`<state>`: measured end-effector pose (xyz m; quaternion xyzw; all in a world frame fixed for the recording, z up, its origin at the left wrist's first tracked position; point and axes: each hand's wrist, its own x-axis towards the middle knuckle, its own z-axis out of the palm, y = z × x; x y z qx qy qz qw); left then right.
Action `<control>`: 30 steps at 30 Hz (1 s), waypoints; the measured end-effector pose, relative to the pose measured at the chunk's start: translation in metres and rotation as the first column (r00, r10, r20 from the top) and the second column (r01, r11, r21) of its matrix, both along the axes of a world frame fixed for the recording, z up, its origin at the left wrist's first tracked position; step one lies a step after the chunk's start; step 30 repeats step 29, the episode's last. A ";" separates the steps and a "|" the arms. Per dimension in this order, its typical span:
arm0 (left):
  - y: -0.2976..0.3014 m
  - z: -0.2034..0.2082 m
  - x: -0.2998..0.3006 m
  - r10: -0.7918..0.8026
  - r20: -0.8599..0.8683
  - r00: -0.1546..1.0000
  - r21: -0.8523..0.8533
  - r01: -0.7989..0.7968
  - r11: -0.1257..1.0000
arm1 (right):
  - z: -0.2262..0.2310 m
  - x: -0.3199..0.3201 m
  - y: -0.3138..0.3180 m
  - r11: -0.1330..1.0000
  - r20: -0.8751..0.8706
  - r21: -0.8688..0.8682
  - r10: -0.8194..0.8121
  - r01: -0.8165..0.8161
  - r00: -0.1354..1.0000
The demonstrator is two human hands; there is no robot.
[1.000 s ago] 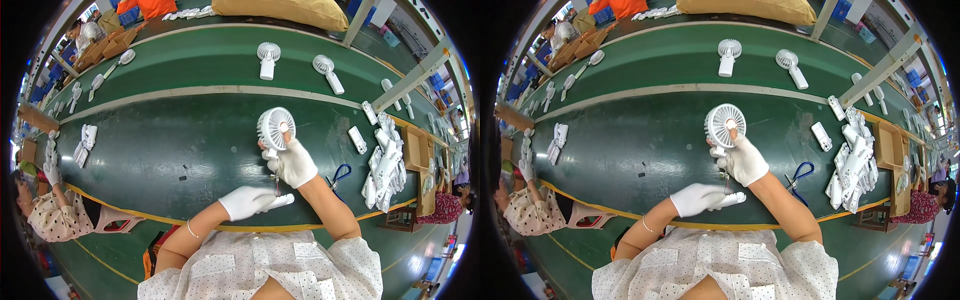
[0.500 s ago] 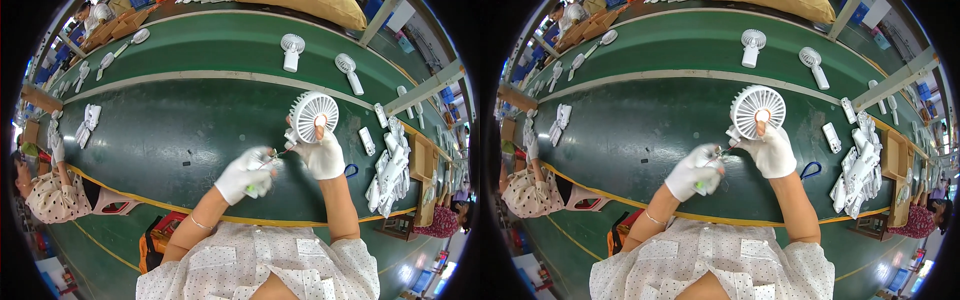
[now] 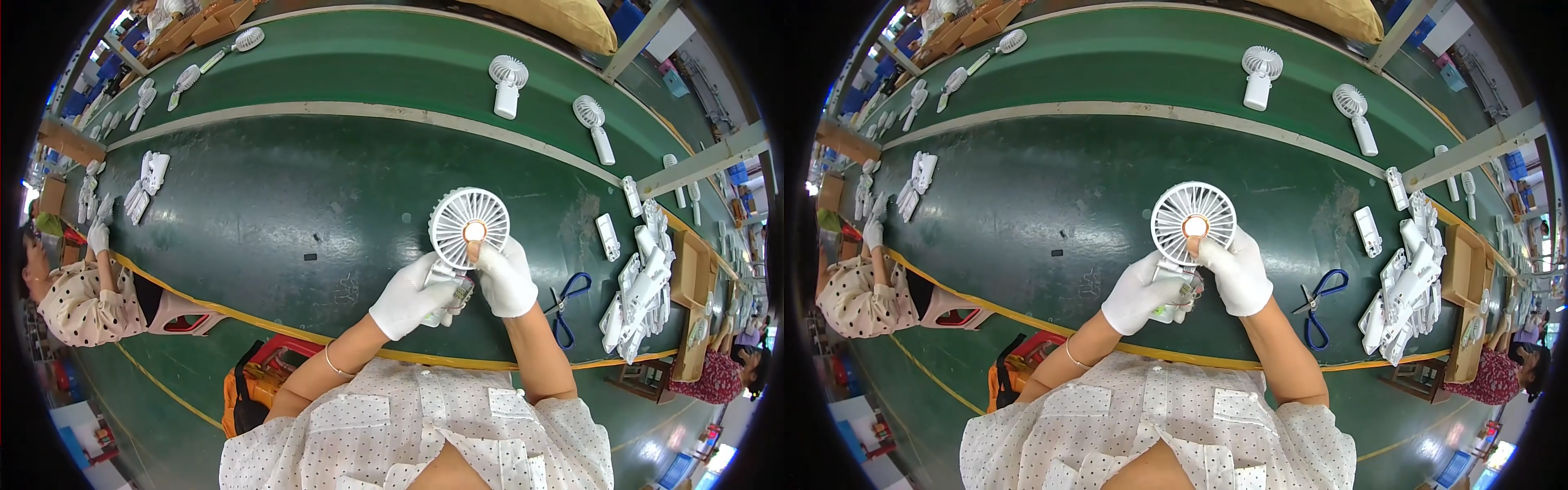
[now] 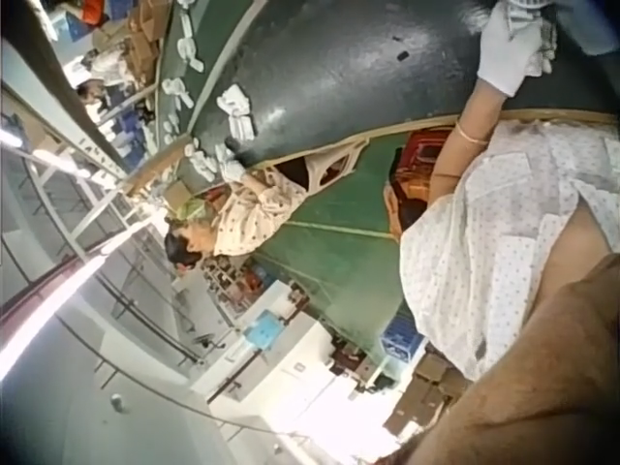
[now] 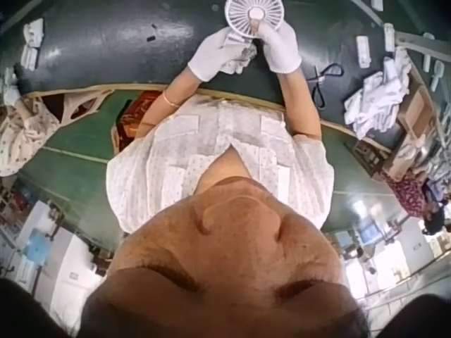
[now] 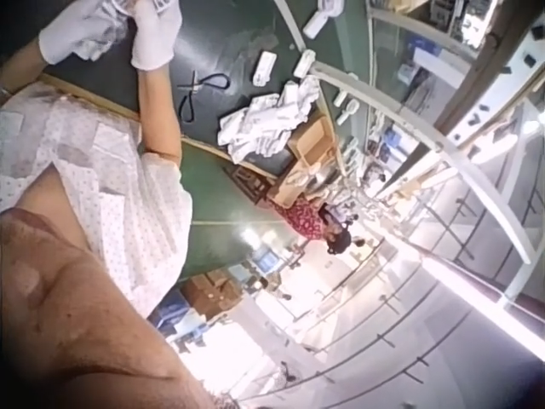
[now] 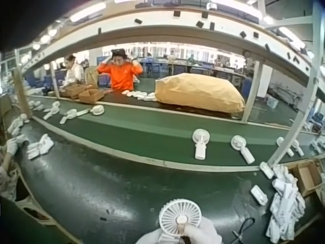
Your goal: The person assembles portable handheld fans by connecting the circuit boards, fitting batteries into the handle casings, snapping the casing covers together by hand, and placing the assembled fans onto the conveyor belt.
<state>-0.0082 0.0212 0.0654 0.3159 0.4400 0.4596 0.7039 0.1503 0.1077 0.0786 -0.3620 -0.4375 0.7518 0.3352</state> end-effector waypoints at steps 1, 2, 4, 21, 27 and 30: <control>0.000 0.001 -0.002 0.026 0.025 0.999 -0.034 -0.025 0.999 | 0.002 0.000 -0.001 1.000 0.000 0.004 -0.004 0.004 1.000; 0.002 0.001 -0.002 0.044 0.053 0.998 -0.065 -0.041 0.997 | 0.008 0.000 -0.002 0.999 0.068 0.047 0.012 -0.015 0.998; 0.003 0.004 -0.006 0.042 -0.004 0.999 -0.079 -0.043 0.996 | 0.000 0.005 0.003 0.994 0.152 0.080 0.065 -0.077 0.986; 0.011 -0.024 -0.005 0.103 -0.021 0.994 -0.124 -0.105 0.987 | -0.034 0.221 0.350 0.753 0.727 0.649 -0.655 -0.106 -0.206; 0.009 -0.011 -0.014 0.200 -0.035 0.979 -0.188 -0.203 0.961 | -0.030 0.157 0.360 0.762 0.371 0.331 -0.647 0.556 0.666; 0.016 -0.014 -0.012 0.186 -0.043 0.982 -0.195 -0.190 0.962 | -0.027 0.152 0.341 0.780 0.225 0.366 -0.603 0.507 0.766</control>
